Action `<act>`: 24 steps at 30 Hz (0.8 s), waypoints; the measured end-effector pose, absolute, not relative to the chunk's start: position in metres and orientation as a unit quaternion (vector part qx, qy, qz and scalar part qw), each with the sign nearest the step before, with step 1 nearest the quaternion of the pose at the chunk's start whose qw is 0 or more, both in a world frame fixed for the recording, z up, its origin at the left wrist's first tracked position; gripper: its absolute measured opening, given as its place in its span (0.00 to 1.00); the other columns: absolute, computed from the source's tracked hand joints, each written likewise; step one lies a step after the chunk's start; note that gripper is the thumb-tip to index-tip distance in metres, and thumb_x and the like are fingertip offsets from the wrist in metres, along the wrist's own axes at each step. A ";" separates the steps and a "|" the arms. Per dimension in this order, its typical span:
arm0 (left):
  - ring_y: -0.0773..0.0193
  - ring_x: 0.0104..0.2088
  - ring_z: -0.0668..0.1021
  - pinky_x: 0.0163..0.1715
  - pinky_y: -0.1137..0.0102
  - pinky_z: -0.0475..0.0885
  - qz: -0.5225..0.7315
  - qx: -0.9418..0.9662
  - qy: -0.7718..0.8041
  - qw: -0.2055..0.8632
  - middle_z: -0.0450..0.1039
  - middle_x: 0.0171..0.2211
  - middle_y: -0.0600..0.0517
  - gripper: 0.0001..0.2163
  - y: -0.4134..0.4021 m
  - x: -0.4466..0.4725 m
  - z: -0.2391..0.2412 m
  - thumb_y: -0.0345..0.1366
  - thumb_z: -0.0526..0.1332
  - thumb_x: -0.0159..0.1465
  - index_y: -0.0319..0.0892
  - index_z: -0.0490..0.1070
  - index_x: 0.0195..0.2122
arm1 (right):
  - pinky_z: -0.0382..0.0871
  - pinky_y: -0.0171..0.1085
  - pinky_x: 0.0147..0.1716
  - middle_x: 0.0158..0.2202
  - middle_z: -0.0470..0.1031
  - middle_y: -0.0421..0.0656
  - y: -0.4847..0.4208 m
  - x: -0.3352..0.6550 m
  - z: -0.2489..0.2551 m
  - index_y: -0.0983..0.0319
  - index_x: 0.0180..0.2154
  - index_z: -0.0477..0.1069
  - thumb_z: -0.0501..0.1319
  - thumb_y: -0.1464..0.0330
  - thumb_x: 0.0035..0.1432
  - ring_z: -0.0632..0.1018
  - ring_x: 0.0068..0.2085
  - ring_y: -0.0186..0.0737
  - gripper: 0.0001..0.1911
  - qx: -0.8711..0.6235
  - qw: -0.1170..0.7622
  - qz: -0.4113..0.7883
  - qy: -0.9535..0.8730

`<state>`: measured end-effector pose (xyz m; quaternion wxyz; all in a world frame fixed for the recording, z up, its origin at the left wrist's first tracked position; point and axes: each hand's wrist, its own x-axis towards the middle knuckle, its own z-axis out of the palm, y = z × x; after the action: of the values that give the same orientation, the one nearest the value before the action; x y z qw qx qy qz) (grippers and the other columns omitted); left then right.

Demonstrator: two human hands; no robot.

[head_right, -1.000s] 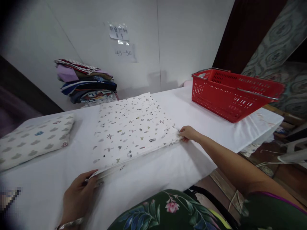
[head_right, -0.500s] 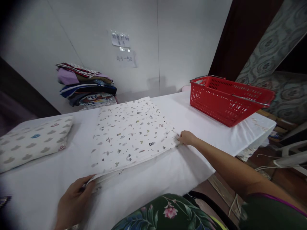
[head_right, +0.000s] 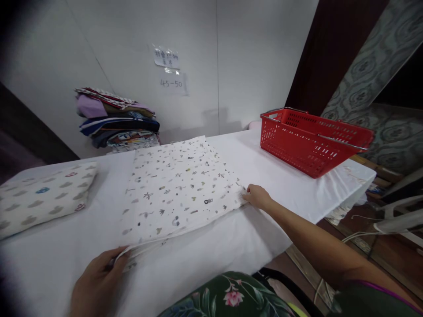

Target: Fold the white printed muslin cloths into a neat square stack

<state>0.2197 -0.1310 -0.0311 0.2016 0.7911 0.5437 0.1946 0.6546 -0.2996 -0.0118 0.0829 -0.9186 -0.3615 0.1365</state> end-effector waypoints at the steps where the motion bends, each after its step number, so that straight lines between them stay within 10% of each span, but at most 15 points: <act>1: 0.57 0.36 0.75 0.35 0.68 0.69 0.200 0.792 0.541 0.199 0.75 0.36 0.52 0.16 -0.131 0.220 -0.031 0.47 0.53 0.55 0.45 0.74 0.35 | 0.59 0.32 0.28 0.36 0.74 0.46 -0.299 0.655 -0.012 0.63 0.38 0.70 0.59 0.62 0.48 0.73 0.34 0.38 0.15 -0.919 0.090 0.137 -0.358; 10: 0.59 0.36 0.75 0.38 0.68 0.69 0.283 0.779 0.515 0.219 0.76 0.33 0.51 0.14 -0.130 0.219 -0.041 0.47 0.55 0.54 0.44 0.74 0.32 | 0.59 0.30 0.24 0.24 0.72 0.43 -0.305 0.652 0.009 0.65 0.26 0.68 0.57 0.66 0.51 0.71 0.27 0.34 0.08 -0.889 0.145 0.210 -0.381; 17: 0.65 0.29 0.74 0.29 0.72 0.67 0.303 0.709 0.552 0.316 0.74 0.26 0.53 0.11 -0.133 0.228 -0.035 0.42 0.56 0.55 0.42 0.74 0.26 | 0.58 0.29 0.16 0.20 0.67 0.40 -0.281 0.670 0.053 0.58 0.45 0.69 0.64 0.65 0.43 0.68 0.21 0.32 0.23 -0.777 0.478 0.320 -0.258; 24: 0.65 0.34 0.73 0.36 0.69 0.67 0.335 0.740 0.544 0.210 0.72 0.32 0.53 0.07 -0.141 0.226 -0.029 0.34 0.58 0.54 0.43 0.72 0.35 | 0.62 0.26 0.15 0.26 0.67 0.44 -0.248 0.675 0.052 0.59 0.30 0.74 0.61 0.74 0.40 0.68 0.23 0.31 0.11 -0.720 0.543 0.379 -0.209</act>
<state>0.2264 -0.1411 -0.0286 0.2105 0.7401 0.5441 0.3345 0.6755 -0.2483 0.0524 0.5426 -0.7196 -0.2090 0.3795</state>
